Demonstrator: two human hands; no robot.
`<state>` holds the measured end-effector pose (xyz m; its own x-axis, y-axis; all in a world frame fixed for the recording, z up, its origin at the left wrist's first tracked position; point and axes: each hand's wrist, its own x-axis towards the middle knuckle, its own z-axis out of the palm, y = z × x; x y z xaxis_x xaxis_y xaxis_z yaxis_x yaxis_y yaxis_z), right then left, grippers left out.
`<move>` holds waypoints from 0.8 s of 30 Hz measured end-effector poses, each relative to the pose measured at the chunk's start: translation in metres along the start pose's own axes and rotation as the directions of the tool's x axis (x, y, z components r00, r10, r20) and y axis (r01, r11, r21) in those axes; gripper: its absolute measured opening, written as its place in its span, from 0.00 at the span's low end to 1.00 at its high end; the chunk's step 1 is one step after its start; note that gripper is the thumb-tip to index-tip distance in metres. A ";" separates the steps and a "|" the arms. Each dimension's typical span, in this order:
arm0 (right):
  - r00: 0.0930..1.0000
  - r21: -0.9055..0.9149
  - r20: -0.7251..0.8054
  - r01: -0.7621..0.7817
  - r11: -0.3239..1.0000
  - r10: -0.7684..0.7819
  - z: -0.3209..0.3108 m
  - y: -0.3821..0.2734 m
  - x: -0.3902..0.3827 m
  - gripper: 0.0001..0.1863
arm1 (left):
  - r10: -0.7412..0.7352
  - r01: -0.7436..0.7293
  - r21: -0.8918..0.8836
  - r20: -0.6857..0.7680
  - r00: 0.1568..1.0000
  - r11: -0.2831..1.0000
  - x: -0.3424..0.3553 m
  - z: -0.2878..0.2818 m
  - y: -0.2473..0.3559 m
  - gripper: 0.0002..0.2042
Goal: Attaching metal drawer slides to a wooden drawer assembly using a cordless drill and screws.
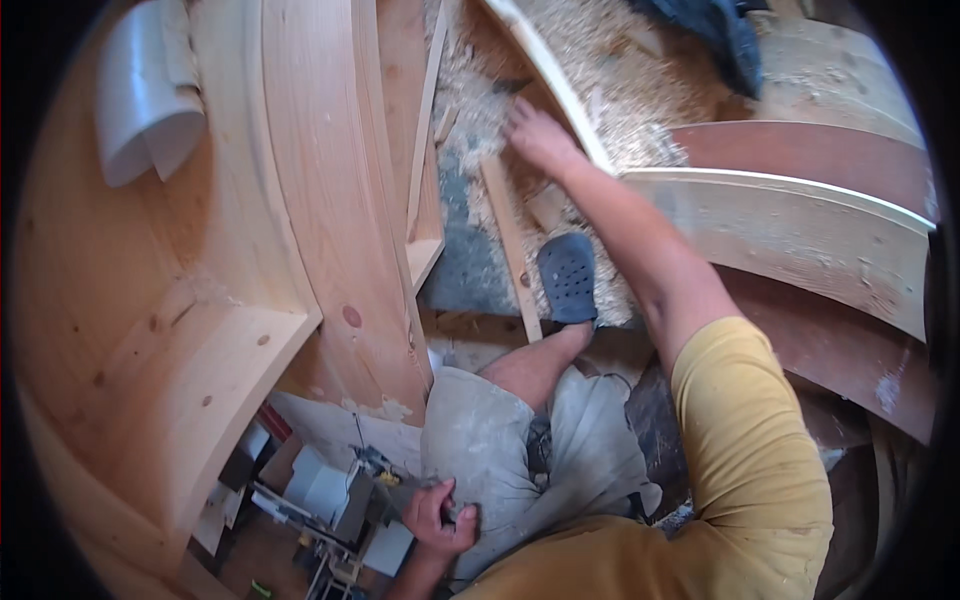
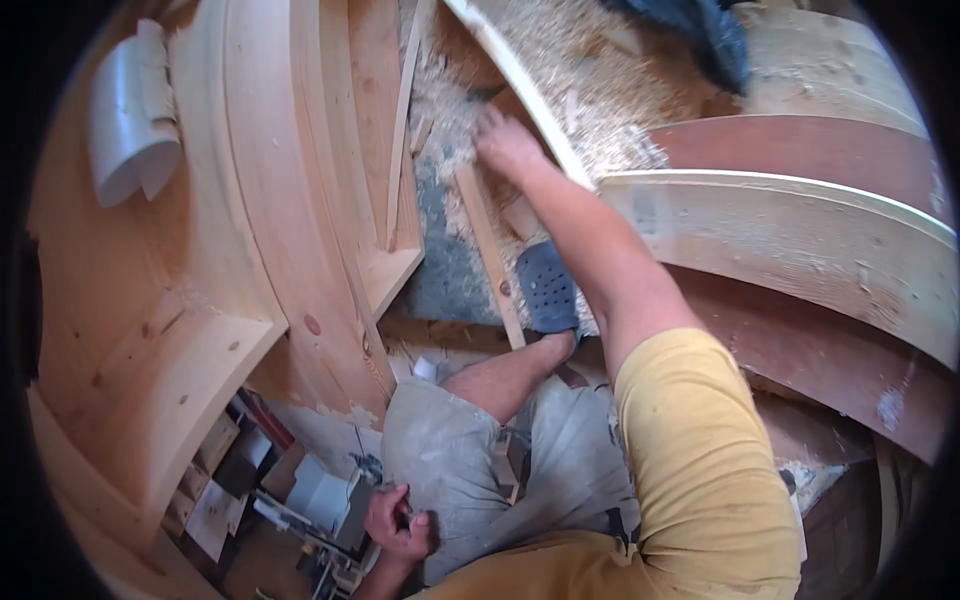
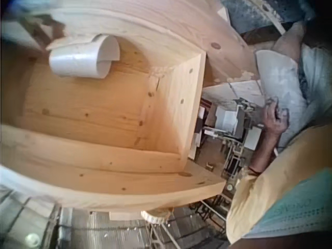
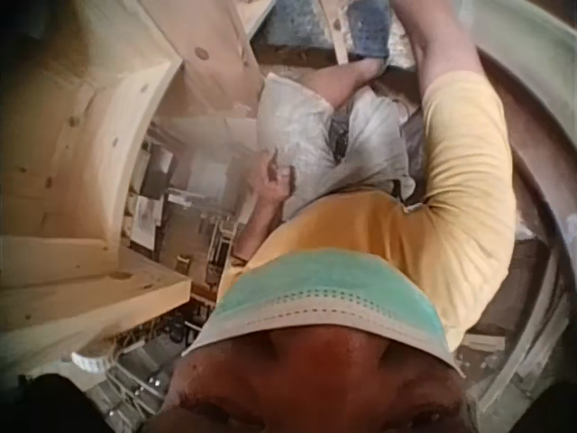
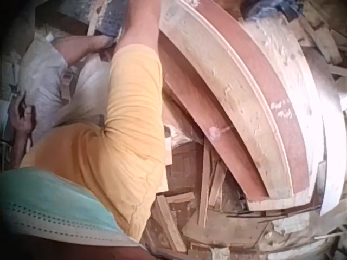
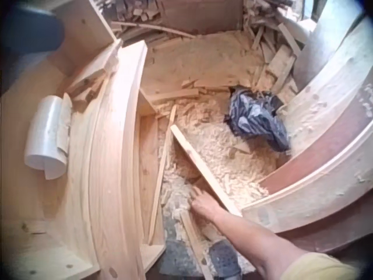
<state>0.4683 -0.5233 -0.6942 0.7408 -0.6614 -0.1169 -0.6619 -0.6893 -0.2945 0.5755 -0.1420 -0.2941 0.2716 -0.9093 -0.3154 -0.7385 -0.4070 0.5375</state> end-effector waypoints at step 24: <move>0.835 0.544 -0.215 -0.328 0.772 0.507 -0.173 -0.081 -0.267 0.10 | 0.041 -0.039 -0.080 0.020 0.999 0.996 -0.037 0.004 0.008 0.20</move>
<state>0.3041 -0.3418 -0.4754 0.2586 -0.9651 -0.0424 -0.6922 -0.1544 -0.7050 0.5574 -0.1113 -0.2811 0.2286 -0.9232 -0.3090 -0.6966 -0.3769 0.6105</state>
